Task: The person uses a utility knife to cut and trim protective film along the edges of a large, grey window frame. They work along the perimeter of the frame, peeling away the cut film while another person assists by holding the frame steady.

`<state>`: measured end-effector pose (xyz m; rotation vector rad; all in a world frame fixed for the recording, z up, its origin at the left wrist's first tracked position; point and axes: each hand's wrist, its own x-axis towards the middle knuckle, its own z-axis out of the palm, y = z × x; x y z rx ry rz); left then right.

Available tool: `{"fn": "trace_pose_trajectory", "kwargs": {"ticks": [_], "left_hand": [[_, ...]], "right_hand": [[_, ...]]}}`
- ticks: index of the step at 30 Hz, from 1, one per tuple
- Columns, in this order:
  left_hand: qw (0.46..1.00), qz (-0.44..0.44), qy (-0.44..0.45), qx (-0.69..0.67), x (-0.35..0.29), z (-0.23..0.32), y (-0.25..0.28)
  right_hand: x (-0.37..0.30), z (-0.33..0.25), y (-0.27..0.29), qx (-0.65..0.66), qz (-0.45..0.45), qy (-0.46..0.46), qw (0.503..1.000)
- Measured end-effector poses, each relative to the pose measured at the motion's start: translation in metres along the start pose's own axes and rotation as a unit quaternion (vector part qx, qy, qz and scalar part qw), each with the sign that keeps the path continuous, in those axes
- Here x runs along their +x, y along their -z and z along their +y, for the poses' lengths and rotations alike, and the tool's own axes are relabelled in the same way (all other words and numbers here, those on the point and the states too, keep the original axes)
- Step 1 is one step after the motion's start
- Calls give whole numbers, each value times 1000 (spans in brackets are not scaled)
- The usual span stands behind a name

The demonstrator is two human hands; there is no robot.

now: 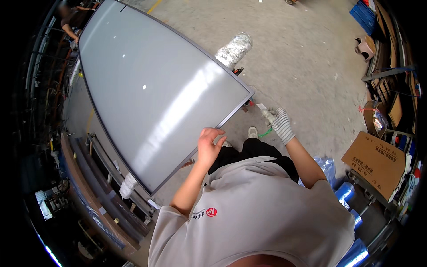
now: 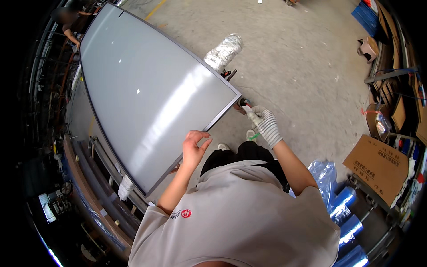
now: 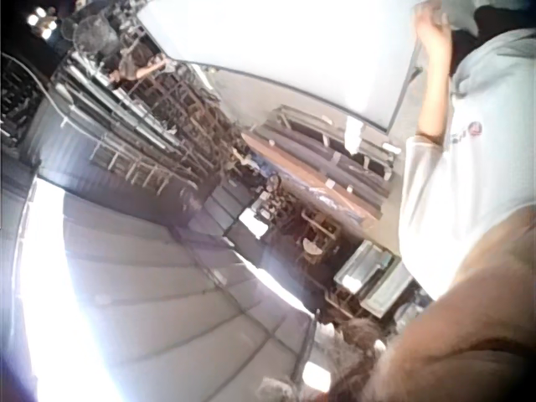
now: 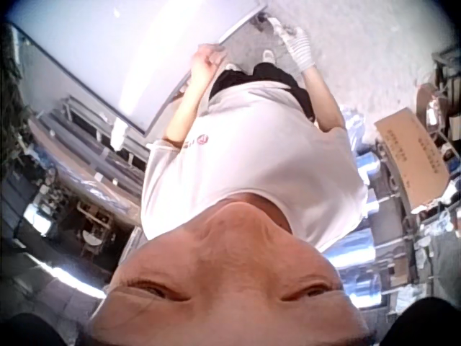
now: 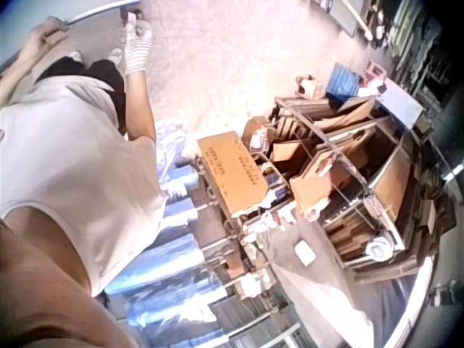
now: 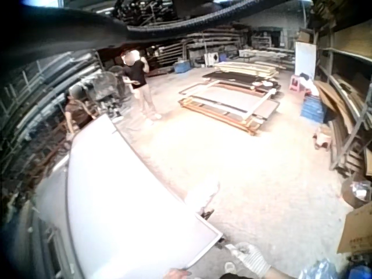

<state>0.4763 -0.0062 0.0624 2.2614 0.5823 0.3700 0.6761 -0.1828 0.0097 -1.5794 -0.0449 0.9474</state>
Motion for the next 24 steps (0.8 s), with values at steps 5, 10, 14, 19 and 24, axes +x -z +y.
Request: {"fn": "trace_pose_trajectory", "kwargs": {"ticks": [5,10,14,19,24], "left_hand": [[997,-22,-65,-22,64,5,-28],[993,-39,-108,-14,126,4,-68],[992,-71,-101,19,150,6,-94],[985,-102,-131,46,159,0,-99],[985,-101,-125,58,162,1,-101]], "right_hand": [[7,4,11,5,18,7,1000],[-8,12,15,-3,79,27,997],[-16,13,22,12,106,1,994],[-9,2,26,32,114,12,993],[19,-18,35,17,47,2,999]]}}
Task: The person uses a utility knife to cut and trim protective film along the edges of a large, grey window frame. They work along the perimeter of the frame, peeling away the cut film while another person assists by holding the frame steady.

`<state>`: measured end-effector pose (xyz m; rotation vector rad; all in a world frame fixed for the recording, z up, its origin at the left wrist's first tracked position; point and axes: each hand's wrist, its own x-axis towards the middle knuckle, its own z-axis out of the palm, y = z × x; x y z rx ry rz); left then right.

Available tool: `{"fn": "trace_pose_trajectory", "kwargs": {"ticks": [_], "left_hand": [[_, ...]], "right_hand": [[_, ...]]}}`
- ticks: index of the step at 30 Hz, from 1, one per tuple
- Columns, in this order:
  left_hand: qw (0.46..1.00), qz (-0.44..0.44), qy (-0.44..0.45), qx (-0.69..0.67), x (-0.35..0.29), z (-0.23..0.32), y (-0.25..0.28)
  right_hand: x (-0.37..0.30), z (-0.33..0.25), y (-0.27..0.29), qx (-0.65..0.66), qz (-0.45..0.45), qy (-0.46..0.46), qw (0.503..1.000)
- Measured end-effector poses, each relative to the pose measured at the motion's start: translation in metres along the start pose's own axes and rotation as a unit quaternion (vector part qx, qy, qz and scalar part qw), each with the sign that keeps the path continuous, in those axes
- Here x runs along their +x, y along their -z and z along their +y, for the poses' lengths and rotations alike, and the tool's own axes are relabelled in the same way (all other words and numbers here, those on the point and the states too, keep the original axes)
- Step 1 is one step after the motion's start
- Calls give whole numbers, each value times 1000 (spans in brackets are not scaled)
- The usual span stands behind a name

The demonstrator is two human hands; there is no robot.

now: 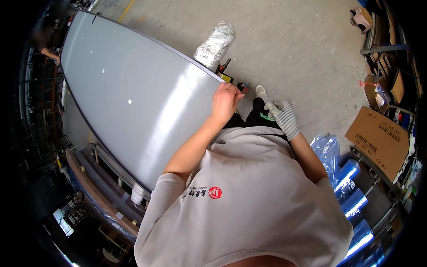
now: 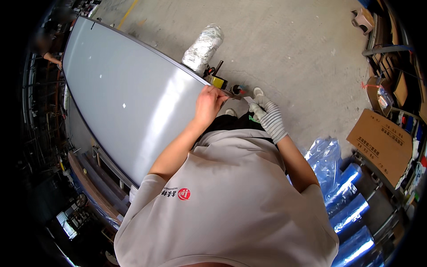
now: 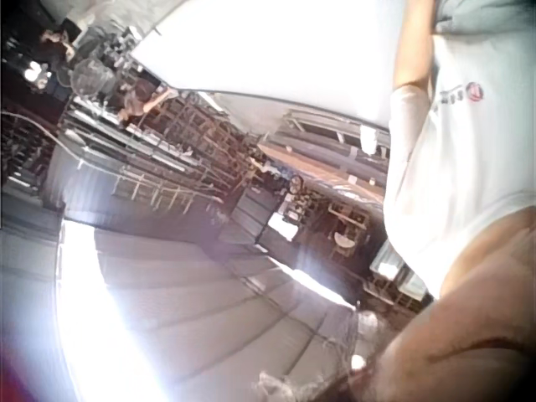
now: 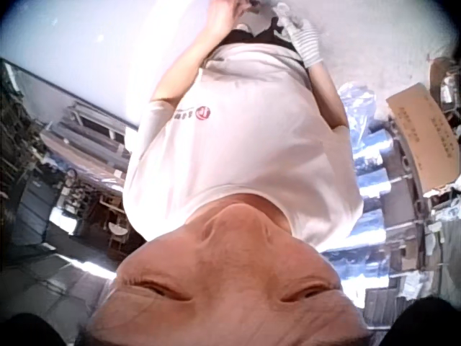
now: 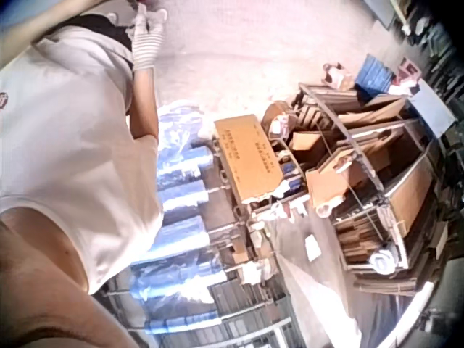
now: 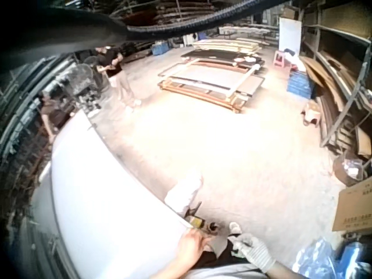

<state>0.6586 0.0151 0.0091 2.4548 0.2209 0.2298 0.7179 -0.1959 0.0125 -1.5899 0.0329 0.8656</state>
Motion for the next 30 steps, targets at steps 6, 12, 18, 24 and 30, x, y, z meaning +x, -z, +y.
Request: {"fn": "trace_pose_trajectory", "kwargs": {"ticks": [6,12,18,24,30], "left_hand": [[999,35,18,34,9,-5,4],[994,55,86,-28,1,-5,16],[993,65,86,-55,-12,-5,16],[995,33,39,-80,-7,-1,8],[997,17,8,-77,-3,-7,6]], "right_hand": [[24,-15,0,-390,-23,351,851],[32,-7,-12,-451,-64,401,795],[44,4,-16,-451,-47,381,805],[38,2,2,-455,-34,302,837],[23,-7,-1,-465,-43,300,832]]}}
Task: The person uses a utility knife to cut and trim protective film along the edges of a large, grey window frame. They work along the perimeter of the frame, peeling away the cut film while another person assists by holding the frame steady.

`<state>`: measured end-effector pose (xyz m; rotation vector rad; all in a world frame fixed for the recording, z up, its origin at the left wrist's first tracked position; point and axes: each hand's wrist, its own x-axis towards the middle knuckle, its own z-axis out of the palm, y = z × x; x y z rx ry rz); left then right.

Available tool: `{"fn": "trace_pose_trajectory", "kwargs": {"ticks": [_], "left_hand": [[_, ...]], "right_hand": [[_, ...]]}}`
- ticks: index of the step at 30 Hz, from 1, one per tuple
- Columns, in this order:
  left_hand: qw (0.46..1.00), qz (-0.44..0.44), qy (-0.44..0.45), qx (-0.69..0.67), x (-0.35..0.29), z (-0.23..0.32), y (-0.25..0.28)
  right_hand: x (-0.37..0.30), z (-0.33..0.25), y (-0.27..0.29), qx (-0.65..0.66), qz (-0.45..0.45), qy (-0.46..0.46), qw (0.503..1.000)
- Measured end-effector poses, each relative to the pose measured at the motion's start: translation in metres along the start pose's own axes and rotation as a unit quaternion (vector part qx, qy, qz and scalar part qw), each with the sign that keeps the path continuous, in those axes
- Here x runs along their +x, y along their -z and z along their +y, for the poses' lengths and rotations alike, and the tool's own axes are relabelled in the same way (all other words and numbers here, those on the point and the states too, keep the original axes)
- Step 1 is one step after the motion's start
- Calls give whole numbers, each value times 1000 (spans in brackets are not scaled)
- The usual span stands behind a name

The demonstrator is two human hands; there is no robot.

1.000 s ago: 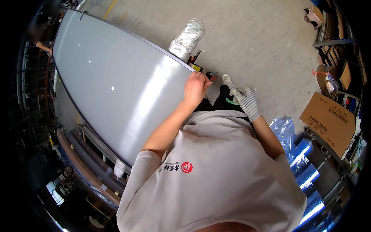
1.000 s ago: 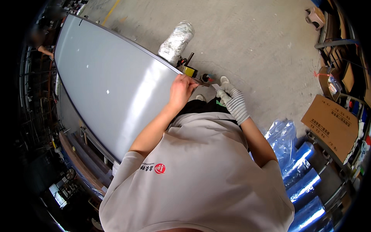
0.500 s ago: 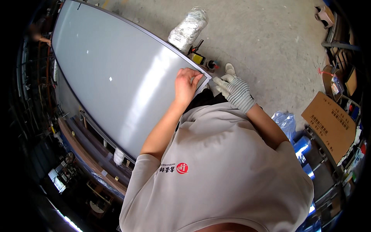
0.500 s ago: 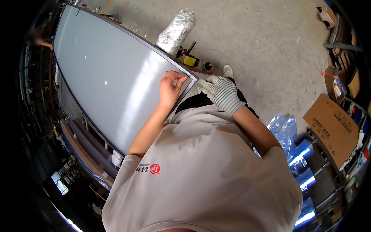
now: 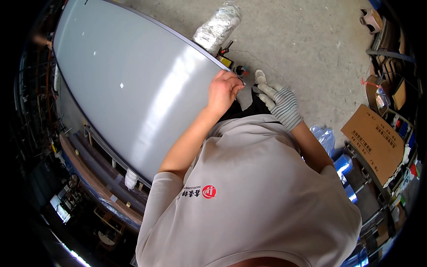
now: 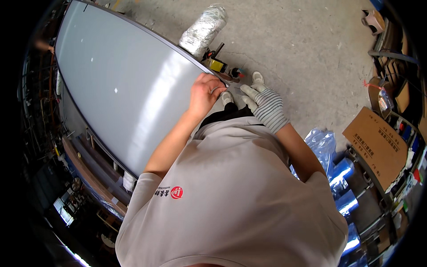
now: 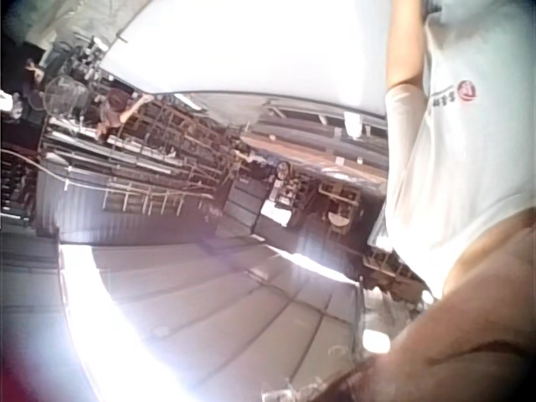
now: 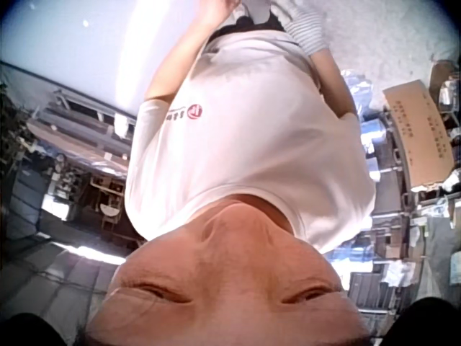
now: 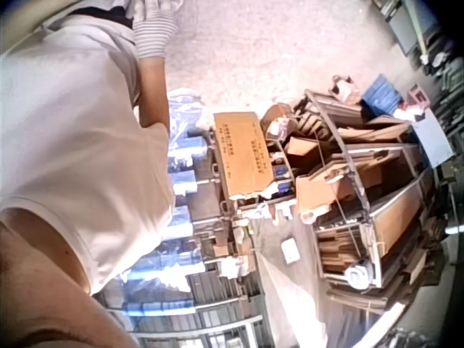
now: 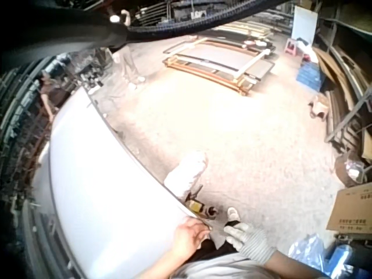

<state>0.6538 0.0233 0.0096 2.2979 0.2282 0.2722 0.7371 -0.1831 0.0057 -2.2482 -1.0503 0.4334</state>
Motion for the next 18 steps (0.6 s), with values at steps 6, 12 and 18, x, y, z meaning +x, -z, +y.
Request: {"fn": "trace_pose_trajectory", "kwargs": {"ticks": [6,12,18], "left_hand": [[995,60,78,-10,4,-10,7],[993,64,97,-22,1,-5,13],[993,64,98,-33,-4,-6,12]], "right_hand": [[7,-15,-1,-23,17,79,996],[15,-9,-15,-36,22,63,997],[19,-7,-12,-34,3,68,997]]}}
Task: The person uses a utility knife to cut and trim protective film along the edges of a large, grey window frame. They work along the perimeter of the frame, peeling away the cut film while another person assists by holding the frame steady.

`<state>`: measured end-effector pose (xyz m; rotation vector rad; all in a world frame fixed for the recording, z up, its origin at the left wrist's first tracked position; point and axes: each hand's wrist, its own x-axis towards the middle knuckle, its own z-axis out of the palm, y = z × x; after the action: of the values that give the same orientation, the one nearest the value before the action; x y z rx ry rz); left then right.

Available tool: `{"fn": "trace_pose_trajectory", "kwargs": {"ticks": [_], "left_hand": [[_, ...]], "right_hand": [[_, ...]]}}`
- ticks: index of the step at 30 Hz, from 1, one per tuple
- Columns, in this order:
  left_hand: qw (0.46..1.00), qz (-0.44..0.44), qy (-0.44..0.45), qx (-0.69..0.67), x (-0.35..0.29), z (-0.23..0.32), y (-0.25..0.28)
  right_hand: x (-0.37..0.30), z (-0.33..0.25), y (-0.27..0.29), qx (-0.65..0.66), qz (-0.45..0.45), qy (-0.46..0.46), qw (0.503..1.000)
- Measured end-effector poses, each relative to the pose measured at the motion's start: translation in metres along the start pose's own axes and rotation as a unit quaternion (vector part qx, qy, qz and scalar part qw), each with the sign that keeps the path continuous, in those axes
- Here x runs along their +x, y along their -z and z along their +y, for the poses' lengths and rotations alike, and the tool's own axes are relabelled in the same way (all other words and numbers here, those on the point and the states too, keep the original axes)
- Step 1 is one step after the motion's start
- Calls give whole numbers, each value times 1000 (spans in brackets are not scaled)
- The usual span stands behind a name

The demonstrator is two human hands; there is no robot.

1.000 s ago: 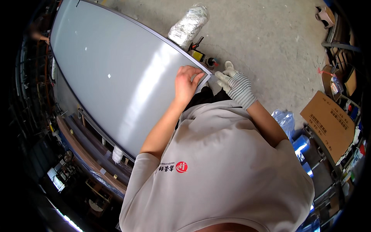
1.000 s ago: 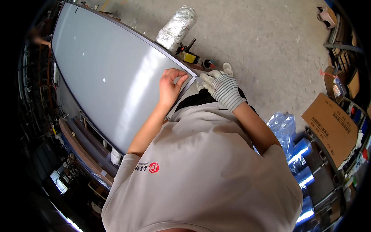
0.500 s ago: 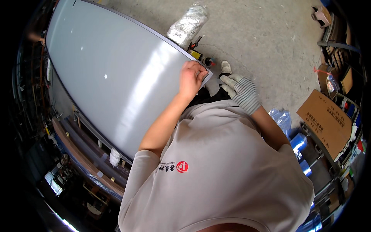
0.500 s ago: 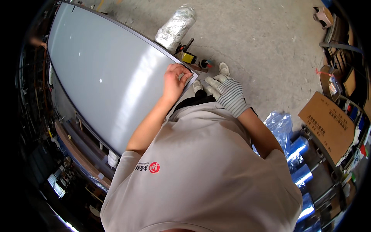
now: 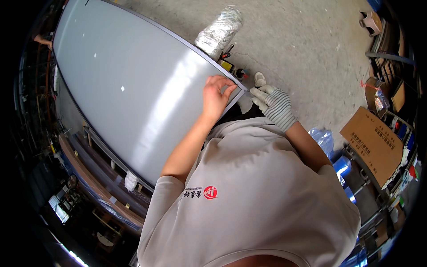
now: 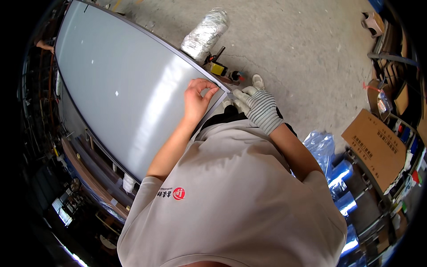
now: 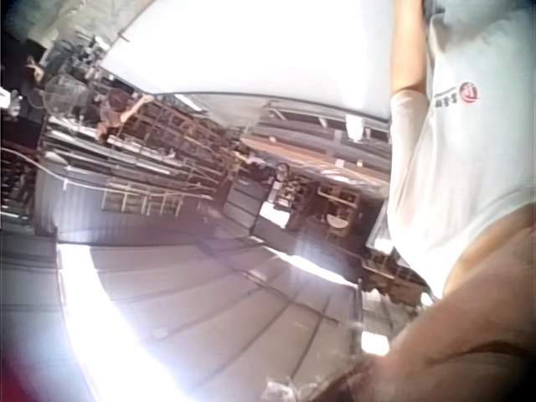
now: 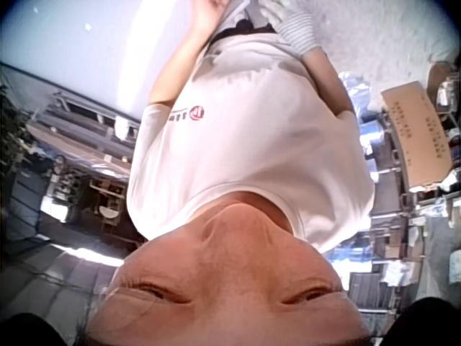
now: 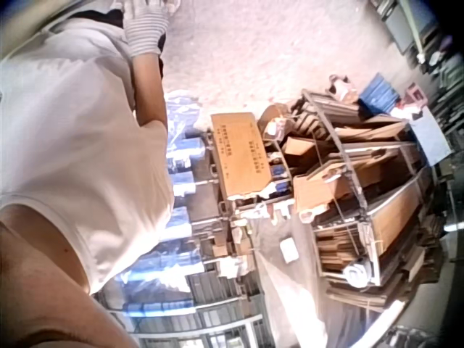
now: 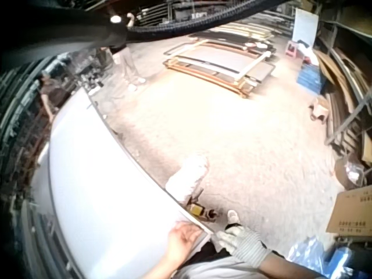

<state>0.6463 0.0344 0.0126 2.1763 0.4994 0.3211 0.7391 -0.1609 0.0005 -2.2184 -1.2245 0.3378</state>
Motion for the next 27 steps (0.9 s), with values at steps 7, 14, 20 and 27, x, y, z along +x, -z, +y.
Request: {"fn": "trace_pose_trajectory", "kwargs": {"ticks": [7,14,20,27], "left_hand": [[1000,3,14,-1,-2,-3,2],[1000,-3,21,-5,-1,-3,2],[1000,-8,25,-13,-2,-5,2],[1000,-5,29,-10,-5,-5,4]], "right_hand": [[4,5,3,10,-3,13,1000],[5,5,4,35,-25,1,999],[5,6,5,66,-28,-15,997],[10,8,10,61,-52,-17,997]]}}
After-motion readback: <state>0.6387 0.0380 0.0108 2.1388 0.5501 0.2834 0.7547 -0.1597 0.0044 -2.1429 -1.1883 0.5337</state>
